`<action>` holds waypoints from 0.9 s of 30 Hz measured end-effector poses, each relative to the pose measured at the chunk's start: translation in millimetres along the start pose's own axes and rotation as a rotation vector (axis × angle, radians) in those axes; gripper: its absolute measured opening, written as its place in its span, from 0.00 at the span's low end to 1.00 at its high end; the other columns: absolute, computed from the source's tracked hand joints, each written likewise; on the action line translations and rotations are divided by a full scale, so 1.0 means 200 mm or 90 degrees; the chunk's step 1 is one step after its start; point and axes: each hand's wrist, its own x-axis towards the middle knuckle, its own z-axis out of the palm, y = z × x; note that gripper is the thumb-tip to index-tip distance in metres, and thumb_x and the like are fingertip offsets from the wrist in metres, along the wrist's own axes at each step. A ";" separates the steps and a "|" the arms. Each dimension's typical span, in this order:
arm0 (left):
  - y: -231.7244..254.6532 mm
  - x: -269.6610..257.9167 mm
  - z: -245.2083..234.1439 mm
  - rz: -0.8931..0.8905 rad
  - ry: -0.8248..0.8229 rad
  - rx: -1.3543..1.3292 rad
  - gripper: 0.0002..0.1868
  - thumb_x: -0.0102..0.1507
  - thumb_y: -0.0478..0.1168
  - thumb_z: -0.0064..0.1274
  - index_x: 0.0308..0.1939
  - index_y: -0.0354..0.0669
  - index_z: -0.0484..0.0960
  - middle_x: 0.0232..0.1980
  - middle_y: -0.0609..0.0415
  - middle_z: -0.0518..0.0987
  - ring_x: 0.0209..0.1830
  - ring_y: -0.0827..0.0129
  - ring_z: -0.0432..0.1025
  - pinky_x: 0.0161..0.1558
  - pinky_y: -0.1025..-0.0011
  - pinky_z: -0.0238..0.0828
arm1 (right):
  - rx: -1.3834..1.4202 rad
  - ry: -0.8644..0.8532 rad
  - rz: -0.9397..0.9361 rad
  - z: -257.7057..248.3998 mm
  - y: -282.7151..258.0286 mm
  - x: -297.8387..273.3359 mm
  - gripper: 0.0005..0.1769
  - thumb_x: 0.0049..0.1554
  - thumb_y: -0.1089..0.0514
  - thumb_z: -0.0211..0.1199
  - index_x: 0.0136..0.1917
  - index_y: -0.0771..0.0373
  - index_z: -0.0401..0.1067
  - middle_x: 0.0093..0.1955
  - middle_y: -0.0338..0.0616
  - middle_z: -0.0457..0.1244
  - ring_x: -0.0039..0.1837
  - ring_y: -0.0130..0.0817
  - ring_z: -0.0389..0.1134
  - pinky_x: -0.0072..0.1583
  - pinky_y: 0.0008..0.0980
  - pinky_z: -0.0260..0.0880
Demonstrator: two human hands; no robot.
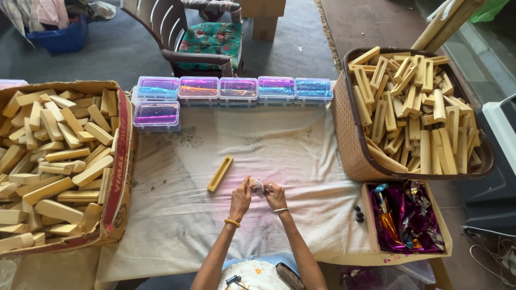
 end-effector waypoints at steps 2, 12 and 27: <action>-0.06 0.02 0.02 -0.038 -0.008 0.038 0.24 0.71 0.41 0.48 0.72 0.48 0.71 0.38 0.37 0.84 0.35 0.54 0.83 0.36 0.58 0.76 | -0.016 0.001 -0.003 -0.02 0.09 -0.01 0.12 0.53 0.69 0.59 0.50 0.65 0.78 0.47 0.49 0.72 0.47 0.49 0.75 0.50 0.42 0.77; 0.04 -0.02 -0.01 0.025 0.017 0.035 0.25 0.69 0.44 0.51 0.71 0.51 0.72 0.38 0.42 0.86 0.31 0.58 0.82 0.32 0.59 0.75 | 0.056 -0.045 0.001 -0.06 0.19 0.01 0.14 0.52 0.66 0.65 0.53 0.62 0.78 0.48 0.52 0.72 0.50 0.48 0.75 0.54 0.41 0.75; 0.06 -0.02 -0.02 0.018 0.037 0.025 0.25 0.69 0.44 0.52 0.70 0.51 0.72 0.36 0.41 0.84 0.30 0.54 0.81 0.31 0.57 0.76 | -0.151 -0.027 0.028 -0.09 0.16 -0.01 0.11 0.53 0.64 0.67 0.50 0.59 0.81 0.46 0.52 0.72 0.48 0.51 0.74 0.51 0.43 0.74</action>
